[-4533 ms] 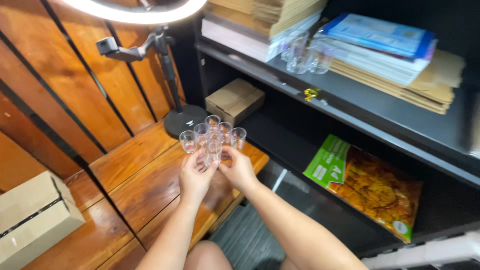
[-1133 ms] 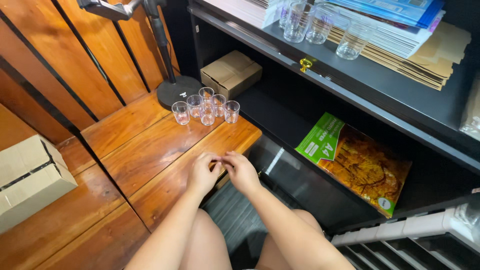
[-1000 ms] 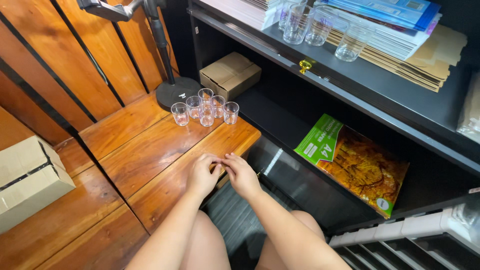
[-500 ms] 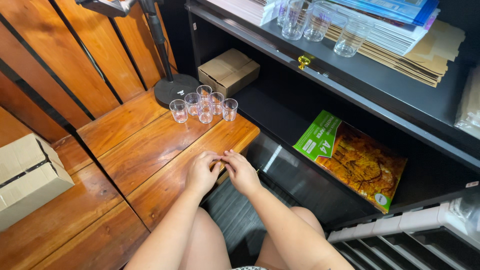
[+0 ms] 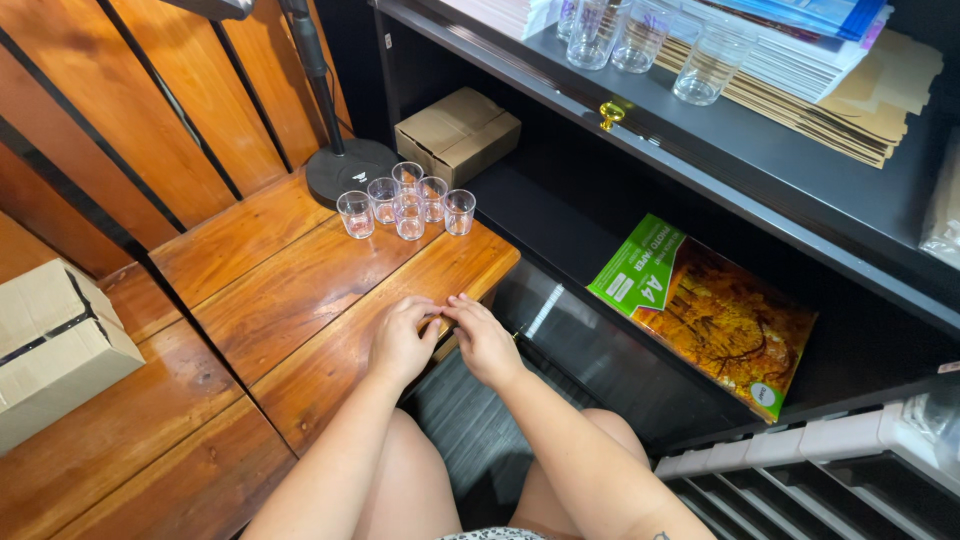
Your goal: The person unpacks small clear glasses from a cardboard box with internal dividers and places them on a wooden bench. After removing all glasses, the person closes the box and moves it to a nearby shelf, then transfers the glasses one by one from the bench to the shelf.
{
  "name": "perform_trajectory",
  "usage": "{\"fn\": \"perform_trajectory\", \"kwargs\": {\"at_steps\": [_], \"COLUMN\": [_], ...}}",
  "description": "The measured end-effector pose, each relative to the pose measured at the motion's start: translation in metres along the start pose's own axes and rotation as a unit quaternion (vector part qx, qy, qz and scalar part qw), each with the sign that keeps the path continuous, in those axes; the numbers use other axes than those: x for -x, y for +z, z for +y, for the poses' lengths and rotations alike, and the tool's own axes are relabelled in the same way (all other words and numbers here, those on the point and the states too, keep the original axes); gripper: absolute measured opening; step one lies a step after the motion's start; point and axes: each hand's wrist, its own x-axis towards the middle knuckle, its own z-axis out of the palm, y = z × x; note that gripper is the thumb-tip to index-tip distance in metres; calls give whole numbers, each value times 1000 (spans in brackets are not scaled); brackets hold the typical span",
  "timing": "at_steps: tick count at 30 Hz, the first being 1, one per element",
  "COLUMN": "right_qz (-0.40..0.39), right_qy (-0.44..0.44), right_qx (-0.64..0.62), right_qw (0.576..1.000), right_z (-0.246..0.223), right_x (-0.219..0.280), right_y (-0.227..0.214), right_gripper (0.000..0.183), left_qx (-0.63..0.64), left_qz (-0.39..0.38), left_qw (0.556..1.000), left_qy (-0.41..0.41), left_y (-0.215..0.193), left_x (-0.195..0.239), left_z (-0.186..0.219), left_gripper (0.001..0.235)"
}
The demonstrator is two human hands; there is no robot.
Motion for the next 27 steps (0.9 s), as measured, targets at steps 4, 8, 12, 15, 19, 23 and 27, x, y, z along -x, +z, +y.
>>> {"fn": "perform_trajectory", "kwargs": {"at_steps": [4,8,12,15,19,23,27], "right_qz": [-5,11,-5,-8,46,110,82], "right_qy": [6,15,58,108,151,218,269], "right_qx": [3,28,90,75,22,-30,-73], "right_qw": [1000,999,994,991,987,969,957], "right_z": [-3,-5,21,27,51,79,63], "right_x": [0,-5,-25,-50,-89,-125,-153], "right_y": [-1,-2,6,-7,-23,-27,-32], "right_gripper": [45,51,38,22,21,31,77], "left_qx": [-3,-39,-78,21,35,99,164], "left_qz": [-1,-42,-102,-102,-105,-44,-24], "left_qw": [1000,998,991,993,990,989,981], "left_qy": [-3,-21,-40,-54,-83,-103,-99], "left_y": [2,-4,-1,23,38,49,31], "left_x": [-2,-8,-29,-50,-92,-117,-120], "left_z": [0,2,2,-16,-27,-19,27], "left_gripper": [15,18,21,22,22,45,72]}}
